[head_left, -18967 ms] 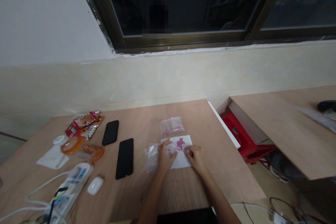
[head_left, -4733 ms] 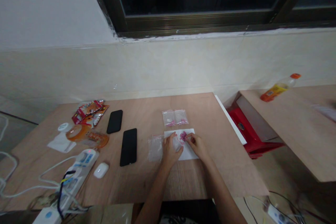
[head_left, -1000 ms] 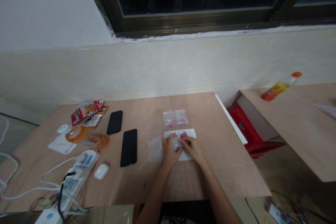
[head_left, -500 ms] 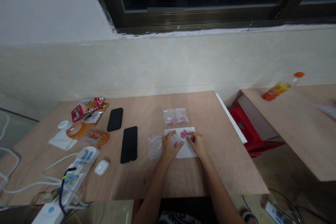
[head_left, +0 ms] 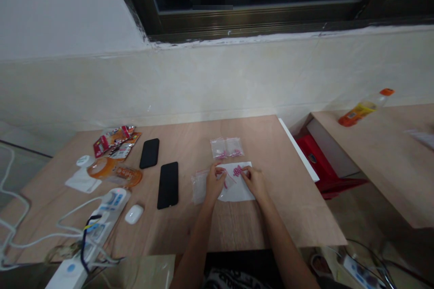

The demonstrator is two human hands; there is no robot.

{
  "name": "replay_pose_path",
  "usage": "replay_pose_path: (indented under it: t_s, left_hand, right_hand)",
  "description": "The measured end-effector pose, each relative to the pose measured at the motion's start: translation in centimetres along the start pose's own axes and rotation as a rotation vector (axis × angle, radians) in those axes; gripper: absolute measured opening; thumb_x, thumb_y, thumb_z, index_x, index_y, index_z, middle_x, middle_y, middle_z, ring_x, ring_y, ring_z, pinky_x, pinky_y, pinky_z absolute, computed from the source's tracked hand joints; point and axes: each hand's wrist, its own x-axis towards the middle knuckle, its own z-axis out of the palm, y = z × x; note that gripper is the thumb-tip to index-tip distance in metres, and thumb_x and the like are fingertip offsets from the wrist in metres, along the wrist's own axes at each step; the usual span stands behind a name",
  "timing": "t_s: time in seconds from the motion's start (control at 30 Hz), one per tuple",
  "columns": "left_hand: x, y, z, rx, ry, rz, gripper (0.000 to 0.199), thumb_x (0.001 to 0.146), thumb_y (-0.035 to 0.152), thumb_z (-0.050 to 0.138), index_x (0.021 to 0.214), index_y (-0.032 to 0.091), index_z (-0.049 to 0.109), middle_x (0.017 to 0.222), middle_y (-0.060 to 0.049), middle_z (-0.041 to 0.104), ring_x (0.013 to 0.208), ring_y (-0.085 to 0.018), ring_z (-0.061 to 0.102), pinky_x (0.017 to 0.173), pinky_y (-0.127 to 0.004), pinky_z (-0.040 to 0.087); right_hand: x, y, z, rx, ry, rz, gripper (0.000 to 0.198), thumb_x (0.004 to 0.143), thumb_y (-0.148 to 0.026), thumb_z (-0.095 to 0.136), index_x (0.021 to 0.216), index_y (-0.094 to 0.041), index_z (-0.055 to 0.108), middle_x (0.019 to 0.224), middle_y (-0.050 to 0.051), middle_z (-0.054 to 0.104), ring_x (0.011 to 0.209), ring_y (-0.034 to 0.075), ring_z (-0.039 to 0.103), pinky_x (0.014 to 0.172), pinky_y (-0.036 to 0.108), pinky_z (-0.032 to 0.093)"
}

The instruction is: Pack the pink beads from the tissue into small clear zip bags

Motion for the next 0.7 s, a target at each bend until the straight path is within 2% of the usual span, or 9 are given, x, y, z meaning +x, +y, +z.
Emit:
replay_pose_path:
  t_s: [0.23, 0.5, 0.7]
  left_hand:
    - [0.31, 0.41, -0.57, -0.013, 0.002, -0.072, 0.031, 0.071, 0.012, 0.064, 0.101, 0.02, 0.062, 0.079, -0.001, 0.069, 0.069, -0.014, 0.064, 0.063, -0.025, 0.047]
    - [0.21, 0.2, -0.82, -0.099, 0.009, -0.111, 0.03, 0.07, 0.014, 0.066, 0.099, 0.017, 0.062, 0.077, -0.001, 0.069, 0.066, -0.013, 0.061, 0.062, -0.022, 0.045]
    - [0.16, -0.01, -0.84, -0.16, 0.001, -0.124, 0.031, 0.068, 0.021, 0.071, 0.097, 0.017, 0.063, 0.075, -0.001, 0.069, 0.065, -0.012, 0.062, 0.06, -0.021, 0.044]
  right_hand:
    - [0.2, 0.29, 0.05, -0.021, -0.007, -0.01, 0.029, 0.089, -0.043, 0.05, 0.094, -0.022, 0.07, 0.061, 0.001, 0.061, 0.055, 0.015, 0.054, 0.057, 0.024, 0.034]
    - [0.17, 0.04, -0.03, -0.033, 0.026, -0.029, 0.031, 0.091, -0.044, 0.048, 0.09, -0.022, 0.07, 0.059, 0.001, 0.061, 0.054, 0.015, 0.054, 0.058, 0.026, 0.035]
    - [0.07, 0.12, -0.03, 0.137, 0.036, 0.005, 0.034, 0.088, -0.048, 0.051, 0.086, -0.02, 0.07, 0.053, -0.002, 0.054, 0.049, 0.014, 0.049, 0.052, 0.024, 0.033]
